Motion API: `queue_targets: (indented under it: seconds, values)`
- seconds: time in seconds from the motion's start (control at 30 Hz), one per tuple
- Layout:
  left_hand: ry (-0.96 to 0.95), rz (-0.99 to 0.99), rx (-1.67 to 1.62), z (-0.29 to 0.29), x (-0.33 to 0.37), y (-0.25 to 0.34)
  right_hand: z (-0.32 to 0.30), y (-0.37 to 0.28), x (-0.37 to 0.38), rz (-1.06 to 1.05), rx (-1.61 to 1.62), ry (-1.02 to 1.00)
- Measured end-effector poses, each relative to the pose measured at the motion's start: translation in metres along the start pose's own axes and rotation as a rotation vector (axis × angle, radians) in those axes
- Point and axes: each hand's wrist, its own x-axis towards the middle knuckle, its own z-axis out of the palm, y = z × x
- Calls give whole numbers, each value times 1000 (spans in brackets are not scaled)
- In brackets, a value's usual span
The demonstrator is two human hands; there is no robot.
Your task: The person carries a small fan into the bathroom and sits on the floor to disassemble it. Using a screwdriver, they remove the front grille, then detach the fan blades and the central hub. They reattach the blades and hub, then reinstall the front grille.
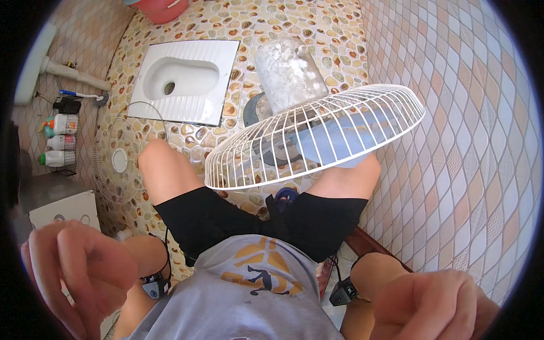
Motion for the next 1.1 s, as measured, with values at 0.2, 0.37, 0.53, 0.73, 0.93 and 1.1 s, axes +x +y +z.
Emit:
queue_targets:
  seconds: [0.2,0.37,0.53,0.73,0.93,1.1]
  values:
    - [-43,68,10,-10,-7,-8,1,-3,0,-22,-26,37]
    - [-167,-328,-53,-20,-43,-12,-13,19,-45,31,-352,255]
    - [-318,-1083,97,-18,-109,-55,-58,43,-89,323,-711,395]
    - [146,-1277,41,-16,-176,-114,-78,71,-111,396,-873,425]
    - [156,-1321,89,-23,-185,-133,-78,81,-107,400,-916,314]
    - [291,-1416,6,-30,-193,-134,-79,84,-111,403,-949,556]
